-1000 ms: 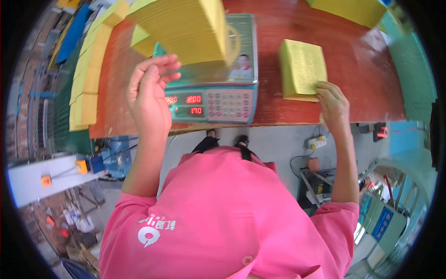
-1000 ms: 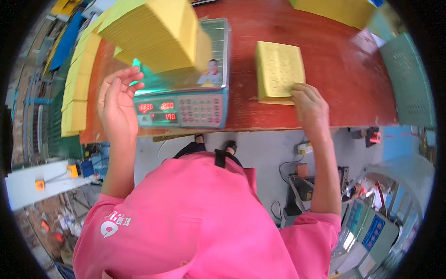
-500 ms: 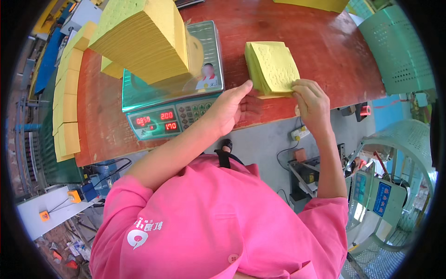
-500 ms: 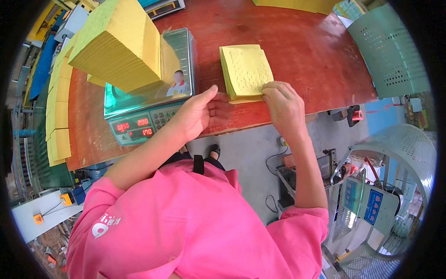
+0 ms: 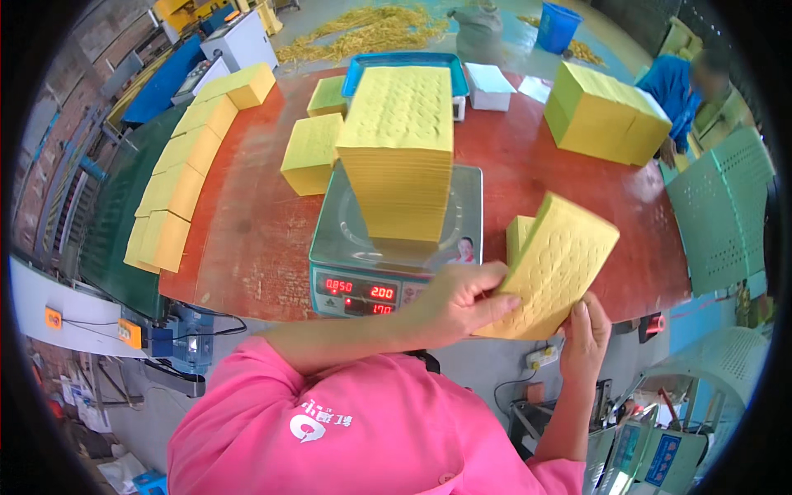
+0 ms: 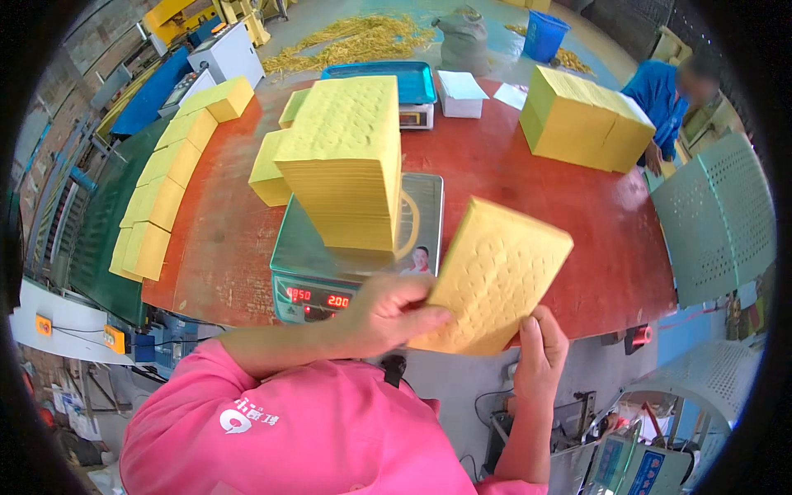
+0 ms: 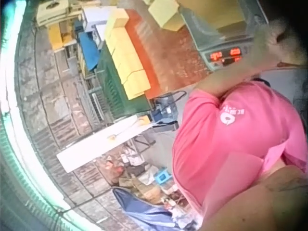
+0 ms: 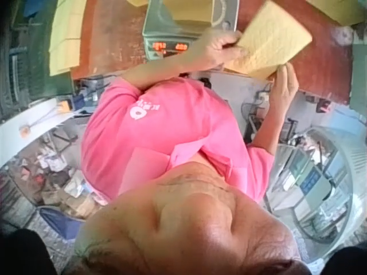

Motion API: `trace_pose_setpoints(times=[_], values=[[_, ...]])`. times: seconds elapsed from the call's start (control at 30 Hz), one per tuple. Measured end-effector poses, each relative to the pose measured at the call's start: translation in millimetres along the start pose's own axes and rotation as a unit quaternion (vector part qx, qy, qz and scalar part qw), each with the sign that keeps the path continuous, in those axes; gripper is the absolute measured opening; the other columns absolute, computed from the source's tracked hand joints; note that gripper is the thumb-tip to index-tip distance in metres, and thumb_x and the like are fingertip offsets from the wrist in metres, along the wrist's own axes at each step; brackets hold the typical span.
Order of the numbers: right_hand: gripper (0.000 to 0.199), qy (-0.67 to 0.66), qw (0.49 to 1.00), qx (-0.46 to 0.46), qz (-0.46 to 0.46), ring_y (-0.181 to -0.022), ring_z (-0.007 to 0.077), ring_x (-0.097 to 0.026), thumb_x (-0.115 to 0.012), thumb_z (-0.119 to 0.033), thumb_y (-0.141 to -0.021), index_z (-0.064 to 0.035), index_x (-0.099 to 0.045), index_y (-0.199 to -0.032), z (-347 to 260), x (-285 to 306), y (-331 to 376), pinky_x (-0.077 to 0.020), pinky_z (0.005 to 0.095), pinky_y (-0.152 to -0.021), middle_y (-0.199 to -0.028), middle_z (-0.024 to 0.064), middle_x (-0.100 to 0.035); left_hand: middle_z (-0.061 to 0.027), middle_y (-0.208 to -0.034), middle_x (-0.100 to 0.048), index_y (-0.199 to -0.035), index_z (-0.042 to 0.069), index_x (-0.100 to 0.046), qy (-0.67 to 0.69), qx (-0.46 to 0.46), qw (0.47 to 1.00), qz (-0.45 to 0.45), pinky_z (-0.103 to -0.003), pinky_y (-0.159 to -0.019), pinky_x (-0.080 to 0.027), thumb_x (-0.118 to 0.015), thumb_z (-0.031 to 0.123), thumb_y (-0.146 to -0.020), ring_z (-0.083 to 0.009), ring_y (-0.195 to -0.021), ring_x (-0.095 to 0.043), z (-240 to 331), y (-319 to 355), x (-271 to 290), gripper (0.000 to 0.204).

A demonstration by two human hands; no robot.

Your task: Weighing and sorting stacks of yellow paper using a digital scale.

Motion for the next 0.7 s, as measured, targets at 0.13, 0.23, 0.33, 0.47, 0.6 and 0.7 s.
trace_pose_setpoints(times=[0.13,0.23,0.33,0.47,0.6,0.7], values=[[0.019,0.068,0.982,0.176,0.003,-0.066,0.0066,-0.044,-0.049,-0.010,-0.097,0.0034,-0.060,-0.088,-104.0,-80.9,-44.6,-0.0370,0.0229,-0.060,-0.073,-0.0005,-0.052,-0.0010,-0.081,-0.062,-0.099,0.000,-0.064,0.048,-0.103,0.978,0.172,-0.026,-0.066,-0.046,-0.066,0.021,-0.094,-0.0062,-0.075,-0.054,72.5,10.7,89.1,0.022],[0.019,0.147,0.955,0.258,-0.010,-0.067,0.0073,-0.049,-0.054,-0.012,-0.096,0.0045,-0.060,-0.087,-152.8,-132.6,-90.2,-0.0409,0.0256,-0.060,-0.071,0.0012,-0.053,-0.0015,-0.085,-0.065,-0.102,0.000,-0.065,-0.108,-0.081,0.965,0.225,-0.024,-0.067,-0.048,-0.067,0.027,-0.093,-0.0070,-0.077,-0.058,107.9,-5.7,164.7,0.028],[0.023,0.072,0.975,0.203,-0.064,-0.068,0.0084,-0.053,-0.056,-0.013,-0.095,0.0073,-0.065,-0.095,-154.8,-180.4,-142.2,-0.0431,0.0257,-0.060,-0.074,0.0037,-0.059,-0.0033,-0.086,-0.068,-0.103,0.003,-0.066,-0.041,-0.053,0.974,0.216,-0.023,-0.062,-0.049,-0.064,0.033,-0.094,-0.0082,-0.075,-0.062,103.3,-20.7,221.3,0.031],[0.033,0.042,0.980,0.151,-0.119,-0.088,0.0113,-0.061,-0.057,-0.014,-0.095,0.0059,-0.061,-0.122,-126.5,-209.1,-177.9,-0.0477,0.0238,-0.077,-0.099,0.0077,-0.067,-0.0024,-0.077,-0.067,-0.091,0.007,-0.065,0.039,0.059,0.985,0.160,-0.021,-0.048,-0.043,-0.063,0.036,-0.094,-0.0087,-0.061,-0.061,49.9,-33.4,257.4,0.029],[0.036,0.092,0.982,0.126,-0.107,-0.087,0.0094,-0.062,-0.058,-0.015,-0.096,0.0061,-0.059,-0.125,-123.8,-213.2,-169.4,-0.0490,0.0228,-0.072,-0.102,0.0084,-0.068,-0.0050,-0.074,-0.068,-0.088,0.005,-0.064,0.015,0.069,0.989,0.133,-0.023,-0.048,-0.052,-0.061,0.030,-0.096,-0.0110,-0.059,-0.065,33.6,-38.4,267.8,0.026],[0.033,0.101,0.979,0.153,-0.085,-0.082,0.0076,-0.062,-0.058,-0.014,-0.096,0.0051,-0.060,-0.123,-116.3,-207.3,-178.1,-0.0480,0.0210,-0.069,-0.099,0.0069,-0.068,-0.0049,-0.073,-0.066,-0.087,0.005,-0.062,0.019,0.058,0.986,0.152,-0.023,-0.047,-0.051,-0.062,0.030,-0.095,-0.0104,-0.058,-0.064,38.0,-39.2,264.8,0.026]])
Point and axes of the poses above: each hand's wrist, its own y-axis away from the middle knuckle, its own x-axis out of the back of the hand, z = x × y, the point moved 9 cm from there along -y, towards the middle knuckle
